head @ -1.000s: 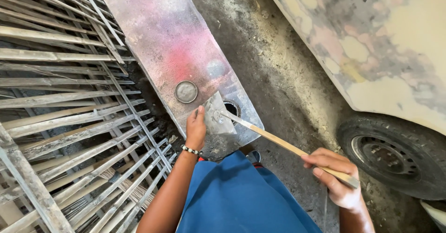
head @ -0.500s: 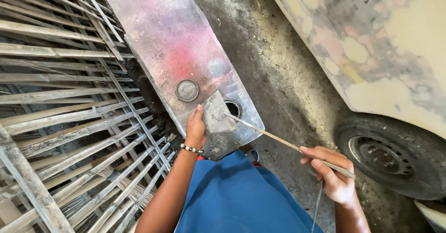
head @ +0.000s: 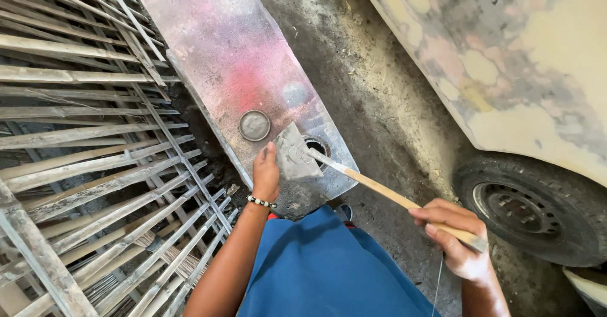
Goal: The person scoops a grey paste from a container onto a metal palette knife and applies it to the side panel of a vehicle. They spread the filler across the surface using the knife, repeatedly returning to the container to gather more material.
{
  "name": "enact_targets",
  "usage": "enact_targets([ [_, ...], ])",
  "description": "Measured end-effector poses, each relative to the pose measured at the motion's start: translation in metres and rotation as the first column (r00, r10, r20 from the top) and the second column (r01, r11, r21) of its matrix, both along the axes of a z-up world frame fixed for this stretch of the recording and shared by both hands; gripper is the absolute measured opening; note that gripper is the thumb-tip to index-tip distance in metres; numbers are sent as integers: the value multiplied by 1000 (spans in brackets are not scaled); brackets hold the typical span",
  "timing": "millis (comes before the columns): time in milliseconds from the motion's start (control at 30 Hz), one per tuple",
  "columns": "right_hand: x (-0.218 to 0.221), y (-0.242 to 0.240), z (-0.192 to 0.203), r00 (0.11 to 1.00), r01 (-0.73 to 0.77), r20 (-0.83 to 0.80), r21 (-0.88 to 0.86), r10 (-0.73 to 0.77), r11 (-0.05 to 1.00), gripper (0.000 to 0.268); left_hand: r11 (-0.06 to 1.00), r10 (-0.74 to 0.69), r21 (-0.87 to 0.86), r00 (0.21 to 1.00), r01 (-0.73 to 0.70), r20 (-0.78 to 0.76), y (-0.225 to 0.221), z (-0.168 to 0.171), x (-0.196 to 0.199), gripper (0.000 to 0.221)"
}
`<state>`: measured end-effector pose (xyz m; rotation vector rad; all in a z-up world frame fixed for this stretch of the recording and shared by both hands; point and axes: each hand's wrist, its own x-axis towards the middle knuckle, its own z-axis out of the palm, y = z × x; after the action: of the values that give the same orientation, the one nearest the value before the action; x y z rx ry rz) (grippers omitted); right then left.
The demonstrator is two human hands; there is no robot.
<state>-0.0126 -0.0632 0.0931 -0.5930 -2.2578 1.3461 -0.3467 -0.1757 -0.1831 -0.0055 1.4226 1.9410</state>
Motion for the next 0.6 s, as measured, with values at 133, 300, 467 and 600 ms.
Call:
enact_targets([
  [133,18,19,-46,985,126,123,-56,-118,990,33,999,-28,-27,997,26,-78,-7,0,-3,46],
  [300,-28,20,-83,979,128,178,-190,-94,973,24,999,-33,15,999,33,-6,-19,11,-7,43],
  [467,-88,13,-163,970,187,210,-316,-123,930,26,986,-91,146,990,75,105,-21,59,-6,39],
  [600,-115,-1,-142,939,203,329,-288,-103,936,63,950,-195,277,965,141,178,-11,105,-3,37],
])
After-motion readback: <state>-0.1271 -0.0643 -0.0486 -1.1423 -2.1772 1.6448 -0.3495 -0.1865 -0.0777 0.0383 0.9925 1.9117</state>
